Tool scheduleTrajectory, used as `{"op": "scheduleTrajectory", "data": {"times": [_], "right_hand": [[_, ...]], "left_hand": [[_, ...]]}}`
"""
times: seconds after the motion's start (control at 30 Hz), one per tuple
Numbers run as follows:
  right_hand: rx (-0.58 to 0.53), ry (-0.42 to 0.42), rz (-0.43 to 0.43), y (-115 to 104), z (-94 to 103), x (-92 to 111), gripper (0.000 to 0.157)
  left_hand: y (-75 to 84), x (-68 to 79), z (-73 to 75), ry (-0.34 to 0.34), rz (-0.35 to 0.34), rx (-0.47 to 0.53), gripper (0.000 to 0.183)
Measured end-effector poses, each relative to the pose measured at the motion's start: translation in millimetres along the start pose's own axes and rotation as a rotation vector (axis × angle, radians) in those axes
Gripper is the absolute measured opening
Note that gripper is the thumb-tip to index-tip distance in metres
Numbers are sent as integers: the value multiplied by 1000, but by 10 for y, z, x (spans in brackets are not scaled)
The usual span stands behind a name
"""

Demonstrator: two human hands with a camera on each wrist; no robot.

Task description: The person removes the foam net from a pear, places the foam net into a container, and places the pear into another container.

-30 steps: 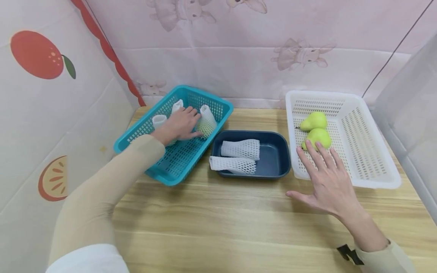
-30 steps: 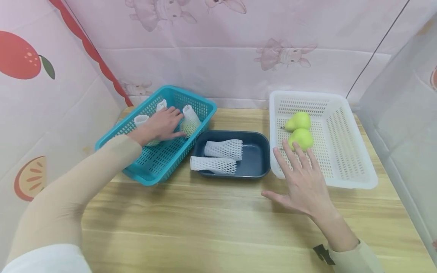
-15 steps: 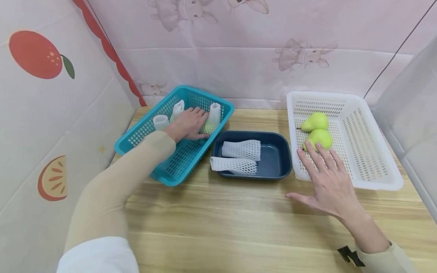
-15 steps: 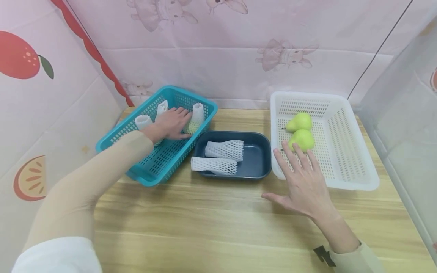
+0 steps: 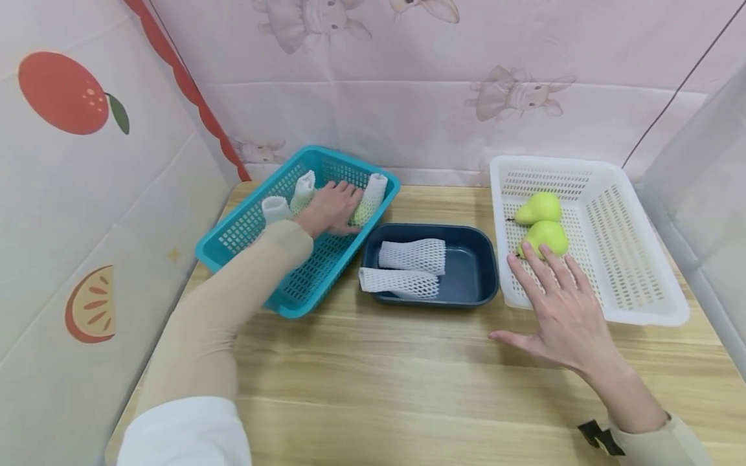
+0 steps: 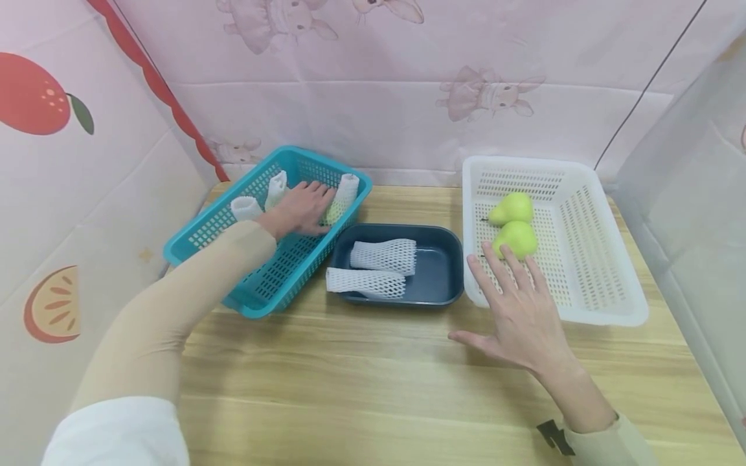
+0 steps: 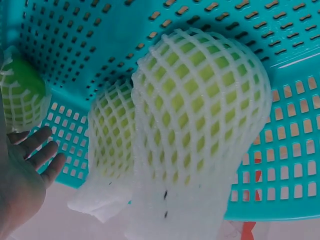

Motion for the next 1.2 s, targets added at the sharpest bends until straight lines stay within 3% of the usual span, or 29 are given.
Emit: {"op": "scheduleTrajectory", "data": {"times": [0.3, 0.7, 1.2], "right_hand": [[-7, -3, 0, 10, 5, 3, 122], [6, 2, -7, 15, 12, 17, 122], [2, -8, -12, 37, 19, 30, 121]], "left_hand": [[16, -53, 15, -8, 8, 29, 86], [27, -114, -20, -16, 0, 9, 96], [-19, 20, -17, 13, -12, -2, 90]]}}
Point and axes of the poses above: each hand's wrist, its own x-axis away from the middle knuckle, its own z-axis out of the back of the hand, y = z × x, the point moved 3 cm from there along -x, towards the middle knuckle, and after that the axes turned 5 degrees about x, right-handed, at the moved point
